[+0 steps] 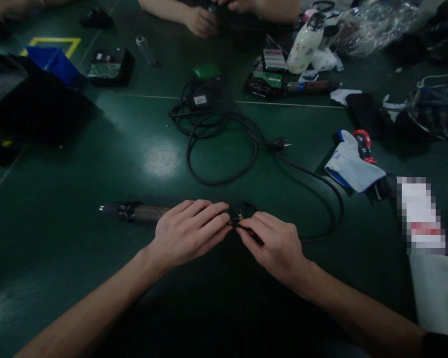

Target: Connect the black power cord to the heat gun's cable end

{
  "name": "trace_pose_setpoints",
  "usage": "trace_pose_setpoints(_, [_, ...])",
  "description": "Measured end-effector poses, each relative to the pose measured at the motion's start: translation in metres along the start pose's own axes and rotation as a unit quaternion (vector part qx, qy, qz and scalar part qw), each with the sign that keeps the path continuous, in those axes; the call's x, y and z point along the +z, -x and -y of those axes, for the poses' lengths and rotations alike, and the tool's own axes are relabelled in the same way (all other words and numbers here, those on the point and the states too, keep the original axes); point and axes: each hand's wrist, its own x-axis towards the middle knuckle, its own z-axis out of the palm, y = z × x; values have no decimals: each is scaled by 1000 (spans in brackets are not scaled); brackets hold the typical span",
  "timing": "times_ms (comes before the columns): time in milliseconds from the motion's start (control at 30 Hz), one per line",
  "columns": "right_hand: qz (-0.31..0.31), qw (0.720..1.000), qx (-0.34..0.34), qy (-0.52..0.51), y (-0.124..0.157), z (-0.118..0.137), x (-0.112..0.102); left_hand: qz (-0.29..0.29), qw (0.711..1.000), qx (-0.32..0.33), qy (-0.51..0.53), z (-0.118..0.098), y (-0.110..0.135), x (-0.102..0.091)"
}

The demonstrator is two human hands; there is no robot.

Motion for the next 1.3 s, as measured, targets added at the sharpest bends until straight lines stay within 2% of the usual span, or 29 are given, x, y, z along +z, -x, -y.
trace_pose_setpoints(700, [-2,1000,0,-3,0,-1,1,-5,1000,-1,-11,-1,1,2])
trace_pose_setpoints(900, [2,1000,5,-1,0,0,1,6,1000,3,13,0,0,0])
trace_pose_setpoints(1300, [5,1000,4,-6,-1,1,-1,-2,1000,1,-11,-1,-1,1])
